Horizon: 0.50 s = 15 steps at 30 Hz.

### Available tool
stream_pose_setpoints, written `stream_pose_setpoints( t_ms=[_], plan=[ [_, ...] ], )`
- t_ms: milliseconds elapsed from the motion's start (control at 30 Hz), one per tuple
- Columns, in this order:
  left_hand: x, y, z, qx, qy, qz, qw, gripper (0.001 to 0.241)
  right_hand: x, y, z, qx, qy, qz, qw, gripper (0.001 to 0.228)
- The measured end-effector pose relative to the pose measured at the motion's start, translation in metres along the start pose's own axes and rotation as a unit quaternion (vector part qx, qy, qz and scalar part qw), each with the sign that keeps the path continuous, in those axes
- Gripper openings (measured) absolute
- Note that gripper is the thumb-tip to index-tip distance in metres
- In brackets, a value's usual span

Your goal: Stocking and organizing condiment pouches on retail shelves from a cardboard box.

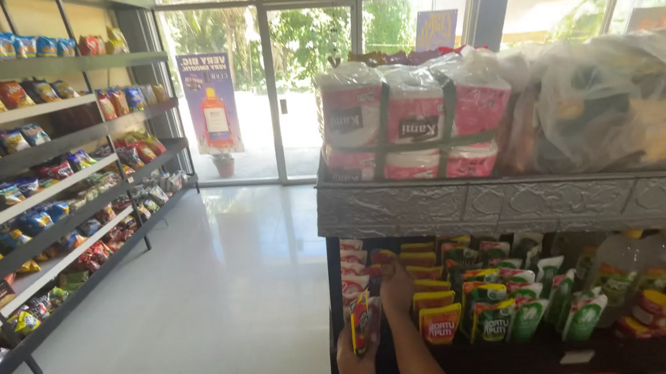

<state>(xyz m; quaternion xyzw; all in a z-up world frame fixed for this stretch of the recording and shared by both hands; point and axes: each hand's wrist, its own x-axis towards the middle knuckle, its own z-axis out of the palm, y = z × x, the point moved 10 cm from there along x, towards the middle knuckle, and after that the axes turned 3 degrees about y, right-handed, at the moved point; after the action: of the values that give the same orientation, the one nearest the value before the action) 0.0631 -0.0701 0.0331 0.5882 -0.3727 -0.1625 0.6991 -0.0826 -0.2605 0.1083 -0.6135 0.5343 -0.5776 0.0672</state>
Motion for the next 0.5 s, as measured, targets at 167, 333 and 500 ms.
stream_pose_setpoints(
  t_ms=[167,333,500],
  plan=[
    [0.006,0.004,0.001,0.014,-0.01,-0.002,1.0,0.063,0.001,0.044,0.03,-0.071,-0.045,0.065,0.994,0.037],
    [0.006,0.001,-0.002,0.023,-0.026,-0.042,0.999,0.063,0.0,0.022,0.013,-0.052,-0.084,0.102,0.99,0.04],
    [0.002,0.009,-0.005,0.021,-0.03,-0.043,0.998,0.06,0.0,-0.013,-0.008,-0.036,-0.148,0.113,0.982,0.057]
  ],
)
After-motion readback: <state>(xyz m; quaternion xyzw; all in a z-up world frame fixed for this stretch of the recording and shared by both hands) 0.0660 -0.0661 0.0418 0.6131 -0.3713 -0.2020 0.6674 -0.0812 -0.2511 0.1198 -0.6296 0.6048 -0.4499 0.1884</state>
